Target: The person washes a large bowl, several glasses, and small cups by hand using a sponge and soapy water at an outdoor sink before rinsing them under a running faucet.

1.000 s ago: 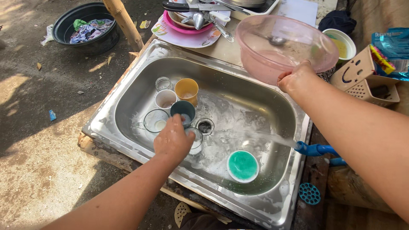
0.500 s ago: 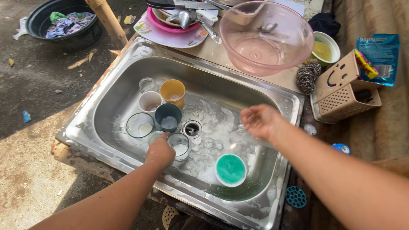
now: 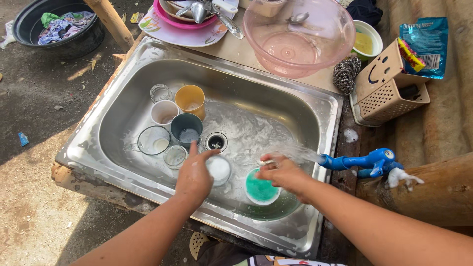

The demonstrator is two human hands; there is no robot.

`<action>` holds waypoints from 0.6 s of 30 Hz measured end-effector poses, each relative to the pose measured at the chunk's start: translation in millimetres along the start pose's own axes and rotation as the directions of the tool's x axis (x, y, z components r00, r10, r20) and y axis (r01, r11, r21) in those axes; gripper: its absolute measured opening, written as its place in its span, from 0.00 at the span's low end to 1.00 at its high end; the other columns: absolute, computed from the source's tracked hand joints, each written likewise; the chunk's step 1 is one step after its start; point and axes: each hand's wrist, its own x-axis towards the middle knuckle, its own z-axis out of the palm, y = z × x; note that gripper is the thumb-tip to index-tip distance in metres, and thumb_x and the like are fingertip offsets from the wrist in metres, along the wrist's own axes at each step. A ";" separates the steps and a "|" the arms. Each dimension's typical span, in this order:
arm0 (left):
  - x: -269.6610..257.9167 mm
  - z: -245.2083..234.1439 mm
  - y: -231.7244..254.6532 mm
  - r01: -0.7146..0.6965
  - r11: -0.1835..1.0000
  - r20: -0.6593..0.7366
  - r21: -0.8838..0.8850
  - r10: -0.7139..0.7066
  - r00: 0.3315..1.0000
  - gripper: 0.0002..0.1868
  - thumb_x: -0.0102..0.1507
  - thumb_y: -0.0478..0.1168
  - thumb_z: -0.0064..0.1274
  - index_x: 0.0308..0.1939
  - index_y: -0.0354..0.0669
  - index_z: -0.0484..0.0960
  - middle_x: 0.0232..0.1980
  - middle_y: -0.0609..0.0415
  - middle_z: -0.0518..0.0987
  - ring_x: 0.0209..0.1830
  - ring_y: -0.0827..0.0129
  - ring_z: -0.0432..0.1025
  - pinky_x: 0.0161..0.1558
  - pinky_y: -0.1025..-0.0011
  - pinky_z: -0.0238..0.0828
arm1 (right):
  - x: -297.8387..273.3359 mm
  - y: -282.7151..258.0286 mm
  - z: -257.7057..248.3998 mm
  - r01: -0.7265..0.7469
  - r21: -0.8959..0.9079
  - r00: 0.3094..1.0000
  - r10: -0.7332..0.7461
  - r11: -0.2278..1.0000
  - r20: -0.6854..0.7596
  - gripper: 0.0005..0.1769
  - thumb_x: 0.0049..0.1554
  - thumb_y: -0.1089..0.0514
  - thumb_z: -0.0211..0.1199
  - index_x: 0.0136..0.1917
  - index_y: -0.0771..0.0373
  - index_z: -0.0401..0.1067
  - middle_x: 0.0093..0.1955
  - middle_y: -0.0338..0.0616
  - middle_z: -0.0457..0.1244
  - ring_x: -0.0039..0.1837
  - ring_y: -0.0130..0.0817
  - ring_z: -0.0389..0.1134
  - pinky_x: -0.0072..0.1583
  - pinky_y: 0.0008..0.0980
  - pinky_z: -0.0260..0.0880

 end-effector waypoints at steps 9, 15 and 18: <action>70.2 15.9 96.4 -0.109 0.990 0.313 0.088 0.076 0.947 0.33 0.50 0.25 0.57 0.59 0.55 0.82 0.54 0.42 0.82 0.56 0.52 0.77 0.57 0.60 0.75 | 1.3 -21.7 18.3 0.282 -0.338 0.882 -0.381 0.898 -0.277 0.78 0.30 0.36 0.87 0.78 0.65 0.42 0.73 0.59 0.56 0.75 0.48 0.58 0.73 0.41 0.59; 84.8 39.6 122.8 -0.188 0.970 0.461 0.154 0.097 0.882 0.31 0.55 0.32 0.54 0.62 0.60 0.81 0.56 0.47 0.83 0.56 0.55 0.79 0.57 0.61 0.75 | -6.2 -4.0 12.7 0.235 -0.048 0.862 -0.231 0.971 -0.452 0.60 0.34 0.36 0.81 0.72 0.60 0.59 0.71 0.50 0.62 0.72 0.42 0.65 0.70 0.40 0.65; 97.2 61.9 119.3 -0.271 0.953 0.537 0.137 0.158 0.828 0.28 0.62 0.52 0.49 0.67 0.58 0.76 0.64 0.48 0.78 0.64 0.54 0.72 0.64 0.58 0.67 | -9.4 -4.0 13.4 0.056 0.275 0.915 0.061 0.960 -0.400 0.57 0.38 0.37 0.79 0.72 0.57 0.57 0.68 0.44 0.65 0.69 0.40 0.67 0.68 0.40 0.66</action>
